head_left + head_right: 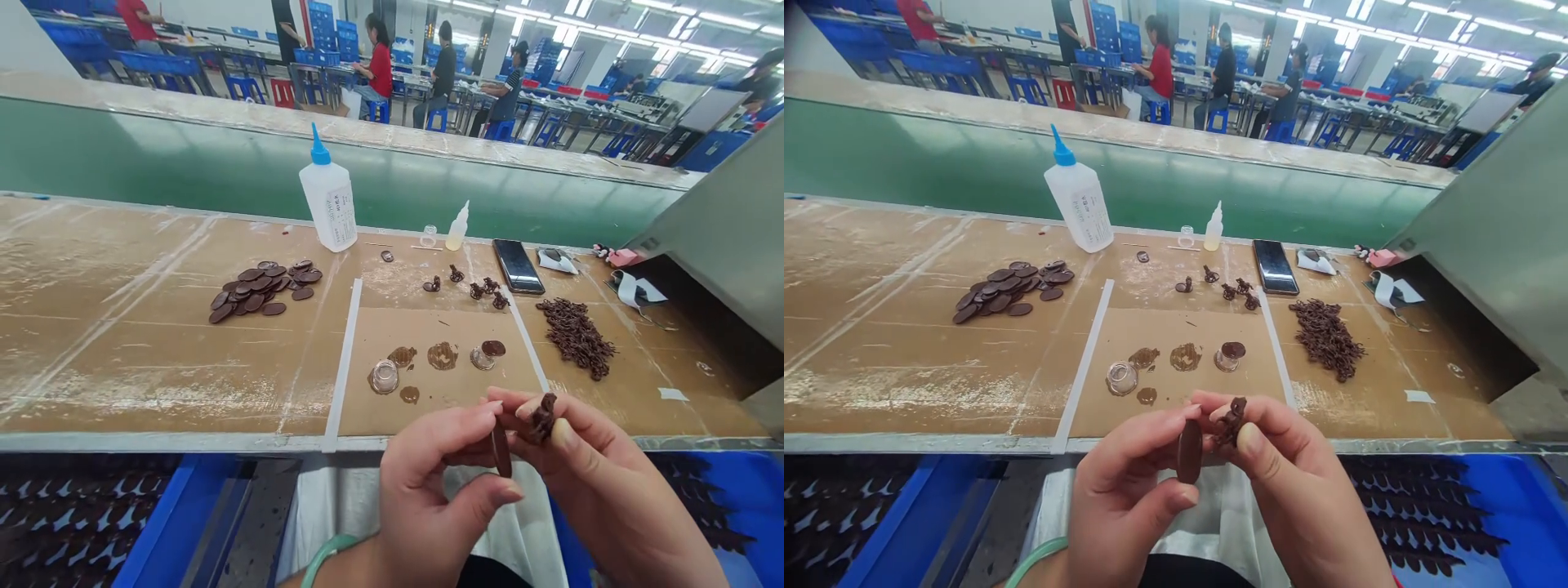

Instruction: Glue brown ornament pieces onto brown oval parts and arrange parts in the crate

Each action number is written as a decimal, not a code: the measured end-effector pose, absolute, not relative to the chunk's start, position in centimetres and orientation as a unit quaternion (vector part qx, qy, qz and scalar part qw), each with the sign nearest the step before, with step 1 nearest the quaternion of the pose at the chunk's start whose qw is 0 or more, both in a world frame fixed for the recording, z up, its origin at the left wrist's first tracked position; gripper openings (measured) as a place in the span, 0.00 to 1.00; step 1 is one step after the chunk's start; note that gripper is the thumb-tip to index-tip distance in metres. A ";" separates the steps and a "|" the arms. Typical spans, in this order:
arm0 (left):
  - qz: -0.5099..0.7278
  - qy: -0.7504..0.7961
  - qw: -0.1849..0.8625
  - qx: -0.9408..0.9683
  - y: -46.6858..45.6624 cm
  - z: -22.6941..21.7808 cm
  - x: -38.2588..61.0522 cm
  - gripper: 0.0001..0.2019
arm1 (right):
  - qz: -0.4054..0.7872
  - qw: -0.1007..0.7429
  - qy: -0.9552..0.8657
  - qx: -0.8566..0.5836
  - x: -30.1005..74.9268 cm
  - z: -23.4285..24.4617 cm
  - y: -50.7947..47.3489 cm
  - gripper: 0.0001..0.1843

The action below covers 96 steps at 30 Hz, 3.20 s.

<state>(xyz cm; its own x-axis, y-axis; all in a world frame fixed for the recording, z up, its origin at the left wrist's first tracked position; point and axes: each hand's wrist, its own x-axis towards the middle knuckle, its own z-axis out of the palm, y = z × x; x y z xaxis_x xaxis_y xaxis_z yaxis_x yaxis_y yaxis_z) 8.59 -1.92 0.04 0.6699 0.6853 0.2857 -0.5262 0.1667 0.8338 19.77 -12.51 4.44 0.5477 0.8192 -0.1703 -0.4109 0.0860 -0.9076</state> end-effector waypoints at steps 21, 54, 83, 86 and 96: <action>0.391 0.099 0.755 0.517 -2.6 0.4 9.6 0.19 | 0.343 0.676 -0.284 -0.587 19.8 4.2 -14.2 0.04; 0.400 0.115 0.724 0.551 -2.6 0.3 9.7 0.18 | 0.263 0.604 -0.392 -0.642 20.9 4.4 -14.8 0.05; 0.482 0.033 0.618 0.620 -1.8 0.0 9.7 0.17 | 0.288 0.632 -0.379 -0.612 20.5 5.6 -14.0 0.10; 0.490 0.026 0.614 0.618 -1.7 0.0 9.9 0.17 | 0.283 0.639 -0.379 -0.607 20.7 5.6 -14.2 0.09; 0.511 0.015 0.601 0.614 -1.5 -0.4 10.6 0.17 | 0.278 0.642 -0.406 -0.588 21.0 4.5 -14.2 0.04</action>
<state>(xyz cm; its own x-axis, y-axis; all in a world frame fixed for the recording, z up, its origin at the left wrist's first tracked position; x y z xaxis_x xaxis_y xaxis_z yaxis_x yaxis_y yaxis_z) 10.56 -1.50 -0.38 0.4765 0.6331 0.6100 -0.5953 -0.2782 0.7538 20.98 -14.22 4.46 0.5149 0.8347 0.1951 0.1206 0.1548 -0.9806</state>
